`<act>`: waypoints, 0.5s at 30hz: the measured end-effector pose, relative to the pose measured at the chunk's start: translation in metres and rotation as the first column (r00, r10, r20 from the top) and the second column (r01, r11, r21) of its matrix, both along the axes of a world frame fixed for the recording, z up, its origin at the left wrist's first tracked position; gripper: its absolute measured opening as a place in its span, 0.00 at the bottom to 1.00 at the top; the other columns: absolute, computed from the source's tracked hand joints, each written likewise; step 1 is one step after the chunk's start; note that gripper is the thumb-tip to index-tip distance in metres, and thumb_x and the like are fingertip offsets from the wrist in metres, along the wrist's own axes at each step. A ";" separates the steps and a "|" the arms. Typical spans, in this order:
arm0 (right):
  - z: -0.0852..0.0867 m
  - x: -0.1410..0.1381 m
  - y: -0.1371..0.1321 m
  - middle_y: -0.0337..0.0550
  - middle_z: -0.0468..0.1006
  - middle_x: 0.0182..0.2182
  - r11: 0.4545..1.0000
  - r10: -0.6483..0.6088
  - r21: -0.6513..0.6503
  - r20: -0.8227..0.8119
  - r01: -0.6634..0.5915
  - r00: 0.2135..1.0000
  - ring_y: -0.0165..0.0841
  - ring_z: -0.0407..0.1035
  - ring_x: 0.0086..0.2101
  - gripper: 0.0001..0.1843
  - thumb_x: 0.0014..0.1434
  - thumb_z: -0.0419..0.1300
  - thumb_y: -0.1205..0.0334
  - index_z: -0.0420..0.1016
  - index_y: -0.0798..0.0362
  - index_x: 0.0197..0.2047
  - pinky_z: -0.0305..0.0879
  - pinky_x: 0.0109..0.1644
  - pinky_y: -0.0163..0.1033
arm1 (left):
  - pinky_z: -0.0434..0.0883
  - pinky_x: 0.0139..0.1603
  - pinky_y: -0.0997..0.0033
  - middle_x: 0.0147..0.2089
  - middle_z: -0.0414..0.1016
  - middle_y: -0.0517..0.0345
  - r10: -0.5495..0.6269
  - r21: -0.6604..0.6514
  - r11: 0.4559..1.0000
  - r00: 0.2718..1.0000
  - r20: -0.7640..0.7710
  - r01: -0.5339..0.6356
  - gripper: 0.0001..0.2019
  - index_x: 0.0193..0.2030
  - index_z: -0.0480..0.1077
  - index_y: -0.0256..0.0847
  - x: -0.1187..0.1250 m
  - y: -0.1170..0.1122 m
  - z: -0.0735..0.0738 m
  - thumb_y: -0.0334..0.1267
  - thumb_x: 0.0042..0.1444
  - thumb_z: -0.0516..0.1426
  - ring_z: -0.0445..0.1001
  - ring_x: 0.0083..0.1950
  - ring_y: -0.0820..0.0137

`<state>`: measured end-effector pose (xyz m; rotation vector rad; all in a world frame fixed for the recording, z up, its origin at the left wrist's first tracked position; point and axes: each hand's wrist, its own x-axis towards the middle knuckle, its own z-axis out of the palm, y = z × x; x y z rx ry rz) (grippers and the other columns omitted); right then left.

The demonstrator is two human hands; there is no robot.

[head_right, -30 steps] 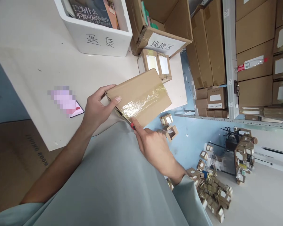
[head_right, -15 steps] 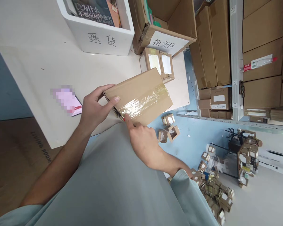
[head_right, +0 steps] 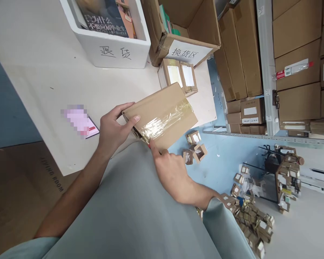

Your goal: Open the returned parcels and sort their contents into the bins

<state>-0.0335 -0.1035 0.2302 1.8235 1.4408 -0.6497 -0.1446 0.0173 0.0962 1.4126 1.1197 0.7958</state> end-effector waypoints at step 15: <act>0.000 0.004 -0.026 0.52 0.87 0.42 0.999 0.027 -0.039 -0.029 -0.029 0.999 0.43 0.85 0.39 0.38 0.78 0.49 0.71 0.46 0.47 0.86 0.76 0.44 0.41 | 0.73 0.75 0.51 0.68 0.81 0.53 0.014 -0.005 1.000 0.999 0.052 -0.014 0.23 0.65 0.78 0.46 0.001 0.000 -0.001 0.49 0.66 0.64 0.78 0.69 0.54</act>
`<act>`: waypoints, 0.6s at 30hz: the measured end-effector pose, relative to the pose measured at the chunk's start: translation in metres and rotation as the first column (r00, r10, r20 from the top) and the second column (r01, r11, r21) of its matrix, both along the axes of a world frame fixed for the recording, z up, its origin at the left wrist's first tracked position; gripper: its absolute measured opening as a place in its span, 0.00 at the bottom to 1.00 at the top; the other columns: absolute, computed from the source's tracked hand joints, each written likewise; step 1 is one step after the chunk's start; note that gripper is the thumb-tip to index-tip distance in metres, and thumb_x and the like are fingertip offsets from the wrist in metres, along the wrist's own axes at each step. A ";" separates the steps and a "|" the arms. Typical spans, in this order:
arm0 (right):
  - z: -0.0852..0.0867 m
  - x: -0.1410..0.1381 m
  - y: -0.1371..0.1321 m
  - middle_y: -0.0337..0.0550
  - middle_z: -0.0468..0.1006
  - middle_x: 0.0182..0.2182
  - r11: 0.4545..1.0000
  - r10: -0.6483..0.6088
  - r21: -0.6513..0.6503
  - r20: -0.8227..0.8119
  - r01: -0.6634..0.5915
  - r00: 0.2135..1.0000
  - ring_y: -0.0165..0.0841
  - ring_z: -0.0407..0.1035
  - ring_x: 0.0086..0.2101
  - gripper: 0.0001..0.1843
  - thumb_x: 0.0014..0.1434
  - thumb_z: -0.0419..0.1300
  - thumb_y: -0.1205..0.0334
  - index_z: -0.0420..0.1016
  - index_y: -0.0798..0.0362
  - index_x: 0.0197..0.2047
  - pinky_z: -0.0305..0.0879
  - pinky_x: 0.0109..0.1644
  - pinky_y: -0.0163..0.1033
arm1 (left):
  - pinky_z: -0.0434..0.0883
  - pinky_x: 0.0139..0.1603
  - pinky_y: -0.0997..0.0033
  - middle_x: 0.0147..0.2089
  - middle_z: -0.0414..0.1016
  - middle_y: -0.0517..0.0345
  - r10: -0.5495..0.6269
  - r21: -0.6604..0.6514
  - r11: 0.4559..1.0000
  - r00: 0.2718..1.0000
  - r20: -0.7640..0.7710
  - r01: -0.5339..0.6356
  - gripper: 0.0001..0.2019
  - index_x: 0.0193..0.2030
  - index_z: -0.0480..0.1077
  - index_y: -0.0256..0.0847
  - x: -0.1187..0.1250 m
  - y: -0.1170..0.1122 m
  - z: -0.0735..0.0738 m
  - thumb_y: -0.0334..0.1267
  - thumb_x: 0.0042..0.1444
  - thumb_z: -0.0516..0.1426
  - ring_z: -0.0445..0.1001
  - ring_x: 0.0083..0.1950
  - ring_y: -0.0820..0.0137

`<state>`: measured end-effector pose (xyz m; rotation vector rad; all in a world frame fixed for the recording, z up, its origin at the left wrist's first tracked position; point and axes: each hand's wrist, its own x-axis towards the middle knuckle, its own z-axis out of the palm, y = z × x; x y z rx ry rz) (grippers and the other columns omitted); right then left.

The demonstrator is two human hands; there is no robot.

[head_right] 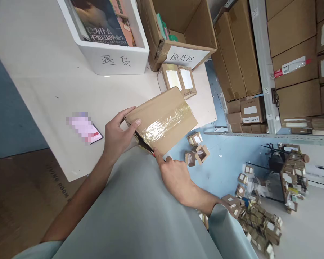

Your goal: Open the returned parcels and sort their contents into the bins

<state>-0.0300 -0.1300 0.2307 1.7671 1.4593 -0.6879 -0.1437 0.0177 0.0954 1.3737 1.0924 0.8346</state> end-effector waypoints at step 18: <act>-0.110 0.171 0.016 0.60 0.86 0.53 0.242 -0.429 0.804 -0.414 0.544 0.803 0.48 0.85 0.45 0.28 0.80 0.45 0.50 0.67 0.55 0.73 0.77 0.50 0.47 | 0.49 0.88 0.54 0.90 0.32 0.54 0.074 0.004 0.997 0.997 -0.021 -0.074 0.43 0.88 0.34 0.54 0.004 -0.039 -0.016 0.62 0.77 0.51 0.38 0.89 0.58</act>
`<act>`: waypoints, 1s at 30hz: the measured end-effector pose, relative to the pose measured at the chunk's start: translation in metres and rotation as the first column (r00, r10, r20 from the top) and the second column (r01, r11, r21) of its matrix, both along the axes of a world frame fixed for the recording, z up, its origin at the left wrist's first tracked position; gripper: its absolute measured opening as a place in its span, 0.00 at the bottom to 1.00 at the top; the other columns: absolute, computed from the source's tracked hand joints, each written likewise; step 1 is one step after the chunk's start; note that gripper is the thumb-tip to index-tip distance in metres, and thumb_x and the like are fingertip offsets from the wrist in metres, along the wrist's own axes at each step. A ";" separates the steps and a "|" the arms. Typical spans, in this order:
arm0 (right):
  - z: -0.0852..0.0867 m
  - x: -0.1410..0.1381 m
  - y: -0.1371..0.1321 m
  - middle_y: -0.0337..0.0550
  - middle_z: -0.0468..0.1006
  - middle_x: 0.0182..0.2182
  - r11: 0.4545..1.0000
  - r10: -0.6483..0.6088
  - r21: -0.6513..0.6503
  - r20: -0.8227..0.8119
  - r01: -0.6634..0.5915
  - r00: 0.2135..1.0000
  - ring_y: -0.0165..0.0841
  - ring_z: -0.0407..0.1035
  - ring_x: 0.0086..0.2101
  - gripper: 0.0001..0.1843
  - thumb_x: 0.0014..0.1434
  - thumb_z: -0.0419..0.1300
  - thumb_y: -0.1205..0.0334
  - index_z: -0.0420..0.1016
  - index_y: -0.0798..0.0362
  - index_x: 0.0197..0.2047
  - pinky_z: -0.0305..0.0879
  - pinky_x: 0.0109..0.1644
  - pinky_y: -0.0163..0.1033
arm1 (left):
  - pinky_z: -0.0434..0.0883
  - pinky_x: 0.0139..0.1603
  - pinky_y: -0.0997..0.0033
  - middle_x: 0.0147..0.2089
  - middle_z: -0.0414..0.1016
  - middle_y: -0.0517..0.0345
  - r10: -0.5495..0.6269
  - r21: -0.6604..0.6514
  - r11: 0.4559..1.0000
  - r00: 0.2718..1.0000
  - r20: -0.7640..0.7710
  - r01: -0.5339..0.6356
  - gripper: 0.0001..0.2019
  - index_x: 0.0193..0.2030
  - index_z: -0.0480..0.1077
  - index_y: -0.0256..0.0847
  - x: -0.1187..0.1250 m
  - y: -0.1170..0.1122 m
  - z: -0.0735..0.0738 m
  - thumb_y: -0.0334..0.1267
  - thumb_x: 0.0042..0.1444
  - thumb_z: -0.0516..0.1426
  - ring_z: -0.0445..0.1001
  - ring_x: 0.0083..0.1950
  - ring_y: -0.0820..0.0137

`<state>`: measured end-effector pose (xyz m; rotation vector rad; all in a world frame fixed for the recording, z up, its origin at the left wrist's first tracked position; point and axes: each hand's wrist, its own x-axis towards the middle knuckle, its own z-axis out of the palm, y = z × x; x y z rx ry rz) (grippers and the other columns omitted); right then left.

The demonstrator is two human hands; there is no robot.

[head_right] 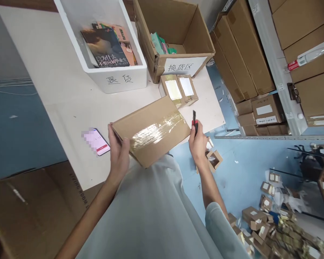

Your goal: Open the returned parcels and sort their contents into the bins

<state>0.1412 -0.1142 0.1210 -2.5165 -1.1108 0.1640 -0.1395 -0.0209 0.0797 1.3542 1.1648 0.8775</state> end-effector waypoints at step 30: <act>0.036 -0.009 0.003 0.48 0.85 0.61 0.910 0.369 0.033 -0.522 -0.414 0.769 0.44 0.84 0.53 0.32 0.79 0.49 0.59 0.60 0.47 0.82 0.81 0.54 0.47 | 0.59 0.83 0.35 0.72 0.77 0.49 -0.096 0.384 0.828 0.777 -0.622 0.409 0.16 0.61 0.80 0.47 0.100 0.028 0.054 0.46 0.76 0.56 0.66 0.81 0.47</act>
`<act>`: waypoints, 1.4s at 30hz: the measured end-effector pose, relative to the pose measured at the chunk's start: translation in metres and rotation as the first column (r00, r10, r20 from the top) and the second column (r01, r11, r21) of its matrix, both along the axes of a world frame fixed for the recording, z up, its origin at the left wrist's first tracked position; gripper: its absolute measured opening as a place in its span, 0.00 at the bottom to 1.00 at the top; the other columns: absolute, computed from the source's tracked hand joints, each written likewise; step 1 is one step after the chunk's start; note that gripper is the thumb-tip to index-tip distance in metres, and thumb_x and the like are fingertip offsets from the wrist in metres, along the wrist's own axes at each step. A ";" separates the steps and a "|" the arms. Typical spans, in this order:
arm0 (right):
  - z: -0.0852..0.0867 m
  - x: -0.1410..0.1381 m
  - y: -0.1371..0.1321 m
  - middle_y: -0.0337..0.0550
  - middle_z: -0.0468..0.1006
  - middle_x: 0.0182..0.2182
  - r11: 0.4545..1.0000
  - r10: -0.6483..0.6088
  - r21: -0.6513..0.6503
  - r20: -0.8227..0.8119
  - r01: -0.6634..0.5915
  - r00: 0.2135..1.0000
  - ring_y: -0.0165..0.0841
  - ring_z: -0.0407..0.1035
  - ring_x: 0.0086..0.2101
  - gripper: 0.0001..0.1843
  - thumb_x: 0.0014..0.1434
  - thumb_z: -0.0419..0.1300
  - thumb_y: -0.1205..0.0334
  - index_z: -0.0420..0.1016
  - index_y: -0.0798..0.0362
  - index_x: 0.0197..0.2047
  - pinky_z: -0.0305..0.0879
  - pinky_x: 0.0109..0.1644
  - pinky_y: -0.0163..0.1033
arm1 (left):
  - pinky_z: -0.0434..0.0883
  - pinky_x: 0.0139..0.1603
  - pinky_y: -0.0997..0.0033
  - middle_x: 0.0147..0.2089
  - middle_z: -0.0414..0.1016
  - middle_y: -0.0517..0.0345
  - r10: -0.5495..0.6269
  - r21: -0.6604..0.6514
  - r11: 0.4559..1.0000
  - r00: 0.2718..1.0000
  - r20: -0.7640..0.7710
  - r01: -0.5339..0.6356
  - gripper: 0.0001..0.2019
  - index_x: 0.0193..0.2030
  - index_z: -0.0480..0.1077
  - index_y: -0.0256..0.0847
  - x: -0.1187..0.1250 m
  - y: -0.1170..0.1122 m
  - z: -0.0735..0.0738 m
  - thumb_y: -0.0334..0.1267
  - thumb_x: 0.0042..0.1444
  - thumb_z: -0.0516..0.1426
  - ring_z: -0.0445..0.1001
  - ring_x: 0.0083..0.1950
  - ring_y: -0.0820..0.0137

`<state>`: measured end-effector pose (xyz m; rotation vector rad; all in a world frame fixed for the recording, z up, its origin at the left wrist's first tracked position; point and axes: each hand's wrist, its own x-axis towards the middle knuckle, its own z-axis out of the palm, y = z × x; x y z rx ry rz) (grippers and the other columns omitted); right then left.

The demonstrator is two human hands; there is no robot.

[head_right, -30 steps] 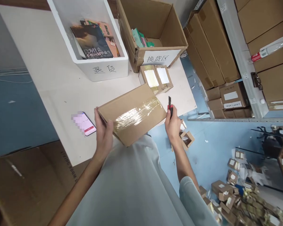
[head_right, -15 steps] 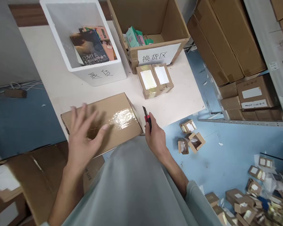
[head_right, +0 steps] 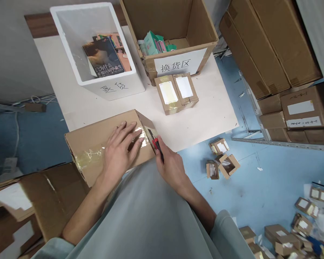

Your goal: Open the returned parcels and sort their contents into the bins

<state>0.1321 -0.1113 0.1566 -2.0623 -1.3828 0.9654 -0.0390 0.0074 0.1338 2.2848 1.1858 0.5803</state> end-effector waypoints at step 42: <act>0.100 -0.024 0.006 0.49 0.88 0.35 0.866 0.348 -0.482 0.385 -0.135 0.855 0.44 0.84 0.34 0.31 0.80 0.52 0.62 0.60 0.52 0.82 0.72 0.37 0.40 | 0.53 0.84 0.29 0.79 0.69 0.48 -0.068 -0.015 0.997 0.985 0.160 0.072 0.22 0.73 0.73 0.48 -0.026 -0.002 -0.018 0.45 0.77 0.54 0.60 0.84 0.49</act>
